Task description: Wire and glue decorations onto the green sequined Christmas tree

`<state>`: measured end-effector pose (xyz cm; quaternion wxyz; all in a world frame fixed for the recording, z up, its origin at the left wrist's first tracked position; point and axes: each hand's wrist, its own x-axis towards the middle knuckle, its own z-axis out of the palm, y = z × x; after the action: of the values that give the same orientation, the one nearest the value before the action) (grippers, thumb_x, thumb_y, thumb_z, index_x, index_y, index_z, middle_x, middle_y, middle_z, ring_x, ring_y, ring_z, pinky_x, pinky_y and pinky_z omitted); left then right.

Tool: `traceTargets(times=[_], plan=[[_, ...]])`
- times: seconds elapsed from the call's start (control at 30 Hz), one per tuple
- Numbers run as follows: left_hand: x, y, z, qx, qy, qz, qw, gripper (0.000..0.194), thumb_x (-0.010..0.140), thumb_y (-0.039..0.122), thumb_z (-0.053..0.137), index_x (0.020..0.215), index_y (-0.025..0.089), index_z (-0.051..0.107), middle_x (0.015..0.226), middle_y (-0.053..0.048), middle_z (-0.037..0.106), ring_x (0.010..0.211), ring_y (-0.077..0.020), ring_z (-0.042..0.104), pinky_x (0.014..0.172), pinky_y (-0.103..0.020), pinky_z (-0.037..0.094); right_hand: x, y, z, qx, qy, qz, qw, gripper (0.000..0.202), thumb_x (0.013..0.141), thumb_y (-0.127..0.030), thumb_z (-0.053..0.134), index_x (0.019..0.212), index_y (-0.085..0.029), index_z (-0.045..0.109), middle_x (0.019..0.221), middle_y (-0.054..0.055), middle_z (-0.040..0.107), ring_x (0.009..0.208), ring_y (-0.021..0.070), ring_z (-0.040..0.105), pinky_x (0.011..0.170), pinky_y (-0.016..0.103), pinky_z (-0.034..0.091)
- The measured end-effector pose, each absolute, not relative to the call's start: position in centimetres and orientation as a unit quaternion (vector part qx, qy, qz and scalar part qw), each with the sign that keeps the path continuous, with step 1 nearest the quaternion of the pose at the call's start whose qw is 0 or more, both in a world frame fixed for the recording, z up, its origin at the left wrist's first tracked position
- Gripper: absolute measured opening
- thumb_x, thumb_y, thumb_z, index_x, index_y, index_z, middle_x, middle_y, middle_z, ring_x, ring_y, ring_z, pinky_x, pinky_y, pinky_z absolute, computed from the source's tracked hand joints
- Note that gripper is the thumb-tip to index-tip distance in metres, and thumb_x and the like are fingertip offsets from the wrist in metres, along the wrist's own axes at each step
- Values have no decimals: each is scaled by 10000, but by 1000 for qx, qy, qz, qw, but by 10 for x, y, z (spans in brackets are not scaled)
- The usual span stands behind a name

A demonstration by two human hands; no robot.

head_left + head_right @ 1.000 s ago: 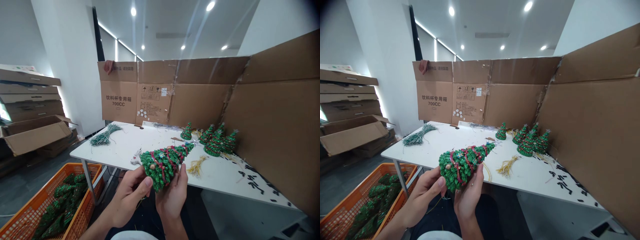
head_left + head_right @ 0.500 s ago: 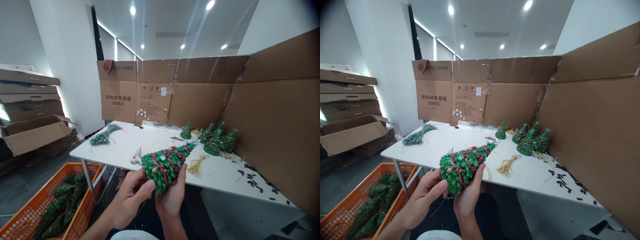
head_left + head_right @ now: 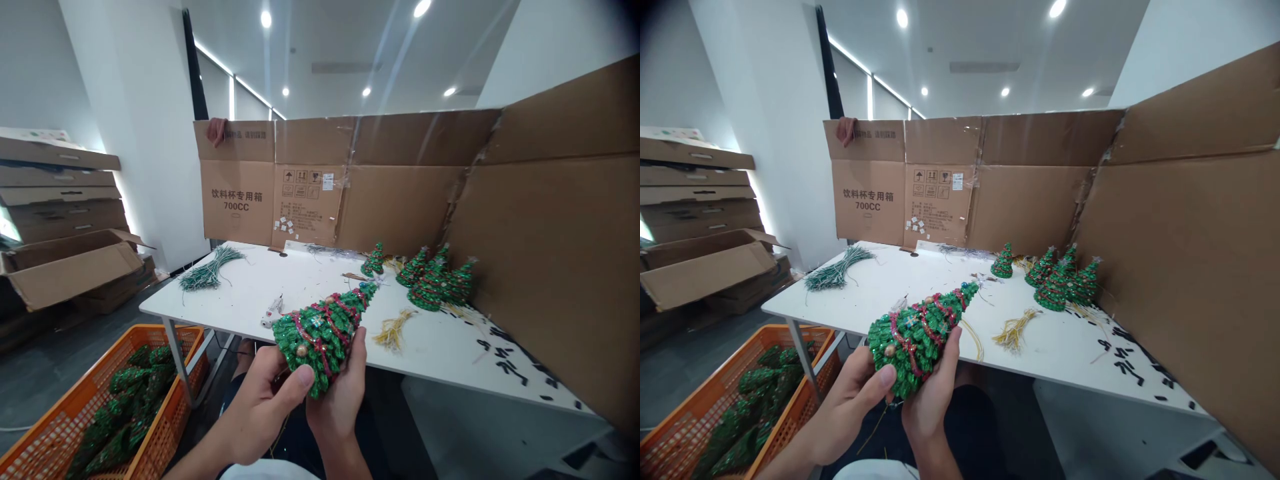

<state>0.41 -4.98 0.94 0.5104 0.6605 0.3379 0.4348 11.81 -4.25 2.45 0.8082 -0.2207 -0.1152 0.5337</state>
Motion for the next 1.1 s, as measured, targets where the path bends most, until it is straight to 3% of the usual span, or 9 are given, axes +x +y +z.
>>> traceTargets(times=[0.57, 0.73, 0.93, 1.1], plan=[[7, -50, 17, 670, 305, 459, 497, 388, 1001, 548, 640, 832, 200, 609, 776, -7, 565, 826, -201, 577, 858, -333, 495, 118, -41, 26, -225, -102, 518, 819, 628, 933, -674, 659, 1447, -315, 679, 1206, 16, 826, 1027, 255, 793, 986, 436, 606], [7, -49, 15, 665, 305, 457, 506, 383, 1004, 546, 639, 845, 199, 611, 777, -7, 575, 843, -203, 583, 861, -329, 496, 117, -42, 27, -209, -92, 523, 821, 587, 931, -651, 684, 1419, -325, 699, 1183, 7, 832, 995, 245, 796, 927, 420, 628], [6, -48, 12, 663, 313, 451, 509, 399, 1000, 569, 633, 866, 193, 618, 871, -37, 640, 891, -218, 585, 873, -336, 495, 118, -43, 26, -200, -106, 533, 815, 577, 942, -656, 666, 1393, -299, 722, 1112, 13, 845, 892, 225, 795, 977, 417, 610], [7, -50, 16, 666, 296, 449, 517, 413, 1007, 588, 617, 871, 198, 597, 794, -3, 563, 809, -189, 561, 845, -322, 497, 118, -41, 27, -201, -91, 530, 819, 561, 928, -645, 692, 1372, -306, 734, 1100, 3, 846, 888, 224, 798, 954, 410, 617]])
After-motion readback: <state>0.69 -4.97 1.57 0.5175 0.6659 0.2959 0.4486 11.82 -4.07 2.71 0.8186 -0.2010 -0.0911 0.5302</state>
